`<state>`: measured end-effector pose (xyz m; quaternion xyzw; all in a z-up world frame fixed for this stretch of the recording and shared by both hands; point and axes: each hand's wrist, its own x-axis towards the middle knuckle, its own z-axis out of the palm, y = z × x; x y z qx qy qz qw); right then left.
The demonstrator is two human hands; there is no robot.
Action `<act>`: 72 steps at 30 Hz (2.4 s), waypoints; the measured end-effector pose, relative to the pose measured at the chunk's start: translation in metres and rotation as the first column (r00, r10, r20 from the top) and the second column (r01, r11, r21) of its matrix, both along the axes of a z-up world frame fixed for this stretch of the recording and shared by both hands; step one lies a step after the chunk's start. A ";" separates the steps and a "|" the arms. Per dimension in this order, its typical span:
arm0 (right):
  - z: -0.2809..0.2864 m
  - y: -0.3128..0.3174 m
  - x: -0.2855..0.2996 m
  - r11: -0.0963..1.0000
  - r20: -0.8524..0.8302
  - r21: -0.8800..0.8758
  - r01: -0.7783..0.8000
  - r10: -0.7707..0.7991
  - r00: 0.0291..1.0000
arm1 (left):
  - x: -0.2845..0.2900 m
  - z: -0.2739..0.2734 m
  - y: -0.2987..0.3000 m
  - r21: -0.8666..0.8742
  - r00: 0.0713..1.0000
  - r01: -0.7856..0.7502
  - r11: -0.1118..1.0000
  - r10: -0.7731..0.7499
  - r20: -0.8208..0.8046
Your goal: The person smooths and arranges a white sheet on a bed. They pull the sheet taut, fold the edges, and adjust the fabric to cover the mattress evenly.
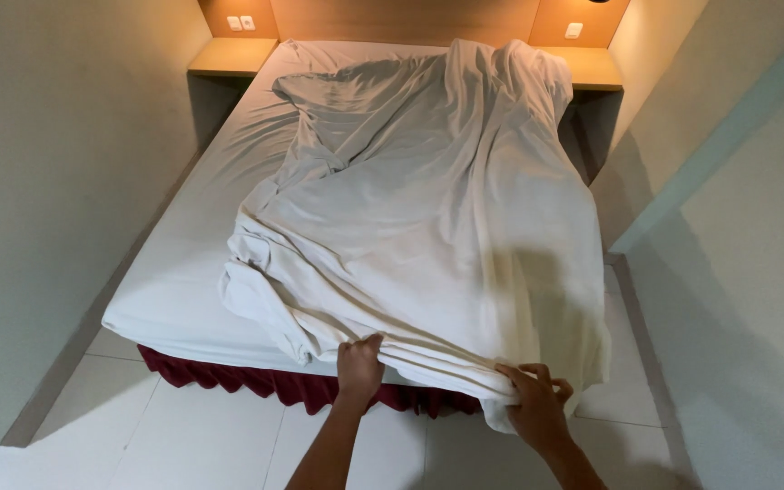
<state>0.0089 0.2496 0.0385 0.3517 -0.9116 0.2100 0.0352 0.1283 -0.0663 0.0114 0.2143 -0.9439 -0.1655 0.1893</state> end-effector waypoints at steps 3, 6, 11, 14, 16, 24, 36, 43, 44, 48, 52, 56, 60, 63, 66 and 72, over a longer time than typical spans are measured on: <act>0.012 -0.028 0.019 0.992 0.067 0.117 0.043 -0.051 0.996 | -0.006 -0.014 0.004 -0.007 0.999 0.048 0.999 -0.048 0.023; 0.043 -0.074 0.053 0.997 0.095 0.054 -0.046 0.041 0.995 | -0.001 -0.002 0.036 -0.101 0.968 0.251 0.963 -0.250 0.022; 0.026 -0.117 0.067 0.984 0.170 0.174 -0.034 0.004 0.985 | 0.024 0.046 0.062 -0.009 0.853 0.517 0.856 -0.514 0.093; 0.024 -0.120 0.075 0.988 0.094 0.151 0.007 -0.022 0.995 | 0.036 0.042 0.032 -0.245 0.832 0.508 0.826 -0.544 -0.107; 0.025 -0.124 0.079 0.996 0.069 0.088 0.020 -0.026 0.997 | 0.037 0.037 0.014 -0.231 0.834 0.508 0.830 -0.541 -0.109; 0.062 -0.128 0.094 0.993 0.044 -0.118 0.025 -0.020 0.999 | 0.031 0.006 -0.055 0.009 0.962 0.271 0.962 -0.271 -0.012; 0.053 -0.144 0.099 0.994 0.180 0.045 0.105 -0.111 0.977 | 0.051 0.041 -0.075 0.036 0.972 0.188 0.982 -0.181 -0.152; 0.041 -0.196 0.109 0.996 0.105 0.072 -0.049 0.041 0.994 | 0.068 0.069 -0.024 -0.099 0.845 0.481 0.871 -0.491 -0.211; 0.036 -0.197 0.108 0.992 0.114 0.122 -0.029 0.016 0.993 | 0.070 0.068 -0.023 -0.158 0.833 0.461 0.873 -0.487 -0.263; 0.039 -0.194 0.111 0.986 0.150 0.165 -0.029 0.004 0.989 | 0.073 0.080 -0.042 -0.024 0.871 0.476 0.879 -0.475 -0.127; 0.054 -0.191 0.124 0.990 0.131 -0.028 -0.140 0.143 0.981 | 0.061 0.020 -0.095 -0.191 0.949 0.261 0.946 -0.287 -0.129; 0.051 -0.185 0.132 0.968 0.196 -0.074 -0.240 0.250 0.948 | 0.062 -0.041 -0.173 -0.205 0.998 -0.022 0.978 0.034 0.055; 0.032 -0.180 0.130 0.975 0.216 -0.076 -0.207 0.218 0.952 | 0.088 0.027 -0.177 -0.208 0.996 -0.090 0.974 0.092 0.001; 0.026 -0.184 0.124 0.993 0.228 -0.011 -0.121 0.120 0.966 | 0.102 0.058 -0.171 -0.127 0.992 -0.104 0.986 0.112 0.055; 0.043 -0.197 0.126 0.991 0.269 0.048 -0.121 0.104 0.957 | 0.111 0.062 -0.159 -0.084 0.995 -0.095 0.992 0.097 0.025; 0.046 -0.258 0.153 0.956 0.142 -0.117 -0.269 0.285 0.948 | 0.119 0.061 -0.103 -0.286 0.973 0.221 0.932 -0.231 -0.003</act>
